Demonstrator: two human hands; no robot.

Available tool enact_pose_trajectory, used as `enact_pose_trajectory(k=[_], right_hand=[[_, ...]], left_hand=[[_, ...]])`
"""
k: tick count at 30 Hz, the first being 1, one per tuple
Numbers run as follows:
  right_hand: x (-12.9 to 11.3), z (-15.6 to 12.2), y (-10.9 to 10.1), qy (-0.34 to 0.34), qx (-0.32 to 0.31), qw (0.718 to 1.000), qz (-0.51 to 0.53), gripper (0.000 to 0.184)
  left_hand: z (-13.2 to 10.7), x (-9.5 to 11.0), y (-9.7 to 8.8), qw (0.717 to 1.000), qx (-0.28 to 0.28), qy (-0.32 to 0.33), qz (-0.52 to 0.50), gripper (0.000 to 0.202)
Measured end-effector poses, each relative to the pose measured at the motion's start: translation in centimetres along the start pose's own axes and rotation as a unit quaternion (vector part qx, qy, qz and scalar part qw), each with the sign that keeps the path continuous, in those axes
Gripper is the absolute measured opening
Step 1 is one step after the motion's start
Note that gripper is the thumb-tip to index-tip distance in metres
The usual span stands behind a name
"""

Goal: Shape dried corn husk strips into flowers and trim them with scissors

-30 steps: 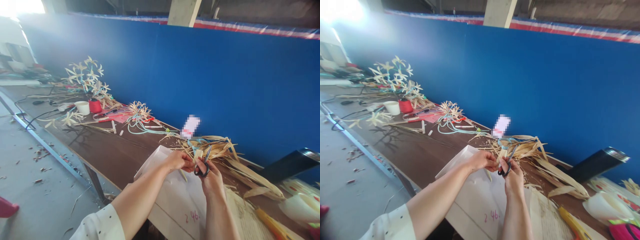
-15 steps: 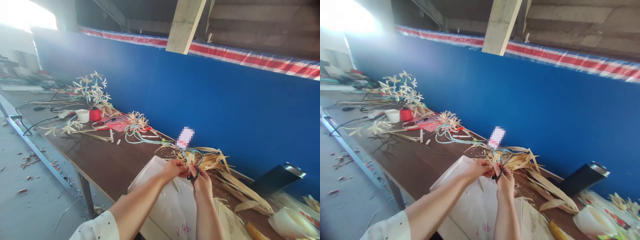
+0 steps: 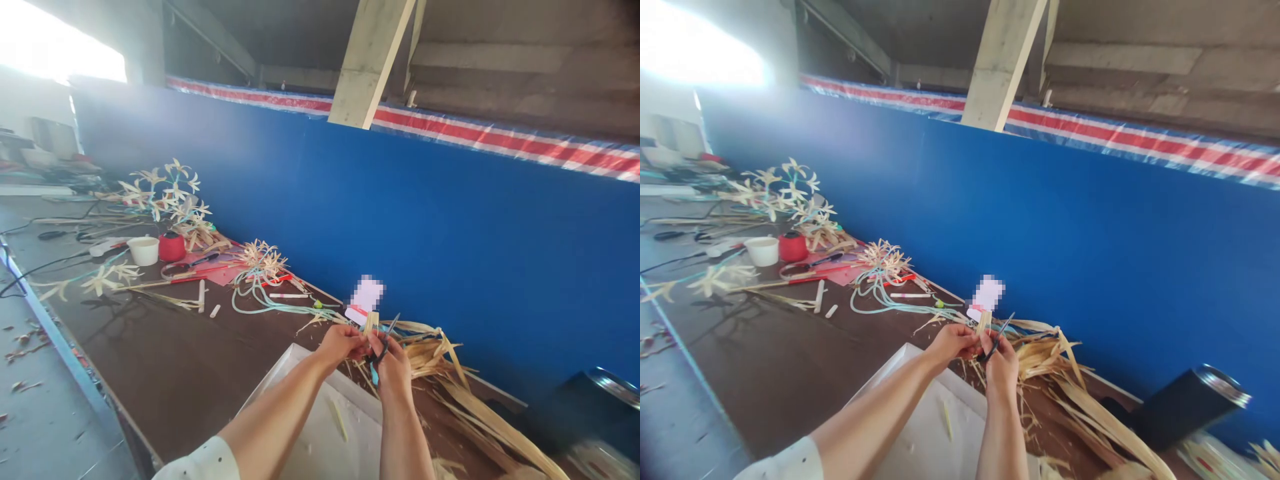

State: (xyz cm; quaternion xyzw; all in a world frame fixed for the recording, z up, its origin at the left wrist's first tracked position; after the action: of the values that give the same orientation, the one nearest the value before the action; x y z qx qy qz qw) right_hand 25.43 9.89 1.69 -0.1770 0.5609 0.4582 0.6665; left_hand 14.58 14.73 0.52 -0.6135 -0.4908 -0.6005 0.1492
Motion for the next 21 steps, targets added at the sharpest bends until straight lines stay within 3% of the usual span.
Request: enact_pose_trajectory(k=[5, 12, 16, 18, 21], right_hand=[[2.0, -0.3, -0.9, 0.002, -0.004, 1.0, 0.014, 0.034], [2.1, -0.4, -2.7, 0.023, 0.029, 0.999, 0.018, 0.035], [2.0, -0.6, -2.3, 0.013, 0.016, 1.0, 0.012, 0.034], [1.5, -0.7, -2.2, -0.001, 0.015, 1.0, -0.013, 0.035], [0.5, -0.8, -1.7, -0.019, -0.008, 0.996, -0.088, 0.039]], left_hand=[[1.2, -1.3, -0.7, 1.0, -0.02, 0.012, 0.009, 0.038], [1.1, -1.5, 0.4, 0.996, -0.075, -0.015, 0.041, 0.039], [0.9, -1.7, 0.7, 0.994, -0.09, -0.021, 0.053, 0.038], [1.0, -1.4, 0.4, 0.996, -0.078, -0.017, 0.042, 0.037], [1.2, 0.0, -1.6, 1.0, -0.001, 0.018, -0.012, 0.033]])
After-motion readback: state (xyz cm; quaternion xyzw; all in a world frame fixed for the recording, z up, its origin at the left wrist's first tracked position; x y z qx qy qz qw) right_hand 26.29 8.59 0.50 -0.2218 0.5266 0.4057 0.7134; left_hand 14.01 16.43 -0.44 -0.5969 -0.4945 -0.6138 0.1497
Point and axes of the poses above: each hand's wrist, its own z-axis towards the middle knuckle, its own y-axis out of the palm, x = y × z, the point moved 10 cm from there along z, towards the middle knuckle, and after that the axes turned 14 degrees about -y, right-handed, at the moved point
